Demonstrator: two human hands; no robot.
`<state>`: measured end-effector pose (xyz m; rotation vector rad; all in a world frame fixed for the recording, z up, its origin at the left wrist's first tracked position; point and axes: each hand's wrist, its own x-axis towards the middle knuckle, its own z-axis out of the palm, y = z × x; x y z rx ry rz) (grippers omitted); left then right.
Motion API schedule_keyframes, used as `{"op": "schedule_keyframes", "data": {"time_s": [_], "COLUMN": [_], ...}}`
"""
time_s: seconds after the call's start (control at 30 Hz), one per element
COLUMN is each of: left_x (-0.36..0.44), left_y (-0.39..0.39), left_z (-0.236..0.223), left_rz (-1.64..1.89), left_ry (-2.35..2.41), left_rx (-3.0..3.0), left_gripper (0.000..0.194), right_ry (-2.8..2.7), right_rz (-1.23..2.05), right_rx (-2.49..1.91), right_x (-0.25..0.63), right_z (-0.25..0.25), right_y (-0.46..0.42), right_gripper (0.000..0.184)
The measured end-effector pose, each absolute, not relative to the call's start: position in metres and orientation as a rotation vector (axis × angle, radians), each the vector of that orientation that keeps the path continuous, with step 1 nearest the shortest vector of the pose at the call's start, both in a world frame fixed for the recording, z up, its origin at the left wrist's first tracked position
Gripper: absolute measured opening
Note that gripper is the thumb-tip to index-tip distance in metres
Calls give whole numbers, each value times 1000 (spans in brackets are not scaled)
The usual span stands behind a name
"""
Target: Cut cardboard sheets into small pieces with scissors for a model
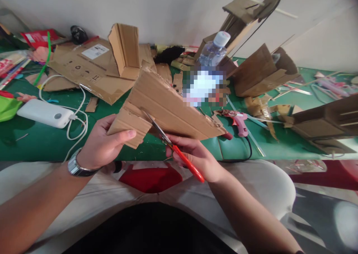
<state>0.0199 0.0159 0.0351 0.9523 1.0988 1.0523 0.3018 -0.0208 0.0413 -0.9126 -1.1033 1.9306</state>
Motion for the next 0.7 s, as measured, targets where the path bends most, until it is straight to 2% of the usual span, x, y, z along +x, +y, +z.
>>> {"op": "schedule_keyframes", "data": {"time_s": [0.23,0.5,0.7], "left_x": [33,54,56], "left_y": [10,1,-3], "left_z": [34,35,37], "left_rz": [1127,1135,1156], "left_ry": [1063,921,903], "left_rx": [810,606,477], "left_gripper": [32,30,36], "right_ry": [-1041,-1196,-1282], "right_rz": [1912,1750,1678], "right_rx": [-859,-864,-910], "right_x": [289,274,272], "right_z": [28,9,2], "right_y": [-28,-33,-33], "right_gripper": [56,62,69]}}
